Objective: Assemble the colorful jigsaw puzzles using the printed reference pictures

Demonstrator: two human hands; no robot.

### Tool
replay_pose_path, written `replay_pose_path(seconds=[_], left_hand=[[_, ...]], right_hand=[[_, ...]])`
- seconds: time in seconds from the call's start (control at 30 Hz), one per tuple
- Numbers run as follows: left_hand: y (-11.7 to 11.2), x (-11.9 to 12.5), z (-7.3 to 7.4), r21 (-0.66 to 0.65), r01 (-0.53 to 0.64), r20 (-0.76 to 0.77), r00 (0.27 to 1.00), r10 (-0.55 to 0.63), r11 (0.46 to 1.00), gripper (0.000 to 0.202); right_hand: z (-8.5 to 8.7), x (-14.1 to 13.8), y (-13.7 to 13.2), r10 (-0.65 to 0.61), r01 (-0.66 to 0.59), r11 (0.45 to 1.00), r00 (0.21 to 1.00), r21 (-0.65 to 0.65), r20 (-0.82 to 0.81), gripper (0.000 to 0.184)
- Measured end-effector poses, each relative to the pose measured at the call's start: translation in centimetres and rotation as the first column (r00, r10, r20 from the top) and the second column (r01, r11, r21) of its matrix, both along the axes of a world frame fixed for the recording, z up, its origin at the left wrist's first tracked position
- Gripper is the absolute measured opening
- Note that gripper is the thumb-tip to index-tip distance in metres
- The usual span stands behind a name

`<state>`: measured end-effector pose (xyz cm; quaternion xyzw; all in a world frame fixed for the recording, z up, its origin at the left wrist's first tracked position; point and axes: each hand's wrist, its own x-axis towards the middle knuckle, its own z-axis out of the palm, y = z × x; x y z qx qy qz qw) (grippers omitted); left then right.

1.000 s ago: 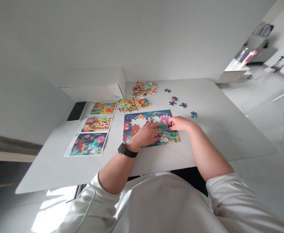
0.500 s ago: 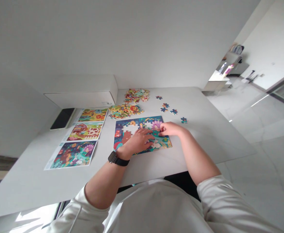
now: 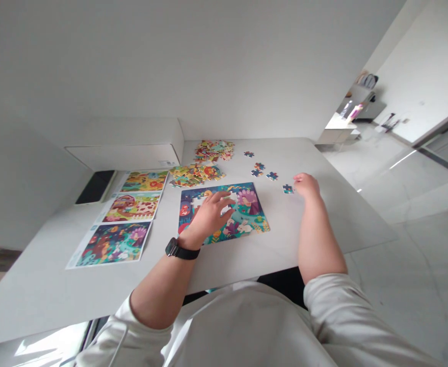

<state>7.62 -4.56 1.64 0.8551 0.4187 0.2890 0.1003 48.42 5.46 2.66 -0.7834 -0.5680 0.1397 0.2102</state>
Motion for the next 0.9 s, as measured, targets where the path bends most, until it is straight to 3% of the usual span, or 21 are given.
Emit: replay_pose_path(seconds=[0.1, 0.27, 0.47, 0.63, 0.77, 0.9], left_hand=[[0.3, -0.2, 0.0, 0.033, -0.041, 0.025, 0.999, 0.041, 0.999, 0.024], [0.8, -0.8, -0.1, 0.049, -0.084, 0.040, 0.996, 0.082, 0.995, 0.025], [1.2, -1.4, 0.2, 0.045, -0.125, 0.079, 0.989, 0.121, 0.991, 0.026], [1.3, -1.9, 0.8, 0.004, -0.148, 0.173, 0.974, 0.145, 0.989, 0.027], [1.6, -3.0, 1.7, -0.095, -0.194, 0.334, 0.918, 0.215, 0.976, 0.028], [1.8, -4.3, 2.6, -0.308, -0.172, 0.524, 0.790, 0.318, 0.936, 0.039]], right_hand=[[-0.5, 1.5, 0.3, -0.021, 0.020, 0.998, 1.000, -0.062, -0.016, 0.027], [-1.4, 1.0, 0.9, -0.028, 0.013, 0.973, 0.998, -0.232, -0.062, 0.037], [-1.3, 1.1, 0.8, 0.059, -0.054, 0.980, 0.998, -0.193, 0.019, 0.028], [-0.6, 0.7, 0.4, 0.062, -0.076, 0.995, 0.979, -0.069, -0.196, 0.025], [0.4, -2.6, -0.1, 0.175, -0.141, 0.984, 0.851, 0.106, -0.495, 0.036], [0.6, -9.1, -1.4, 0.353, -0.324, 0.928, 0.600, 0.185, -0.718, 0.046]])
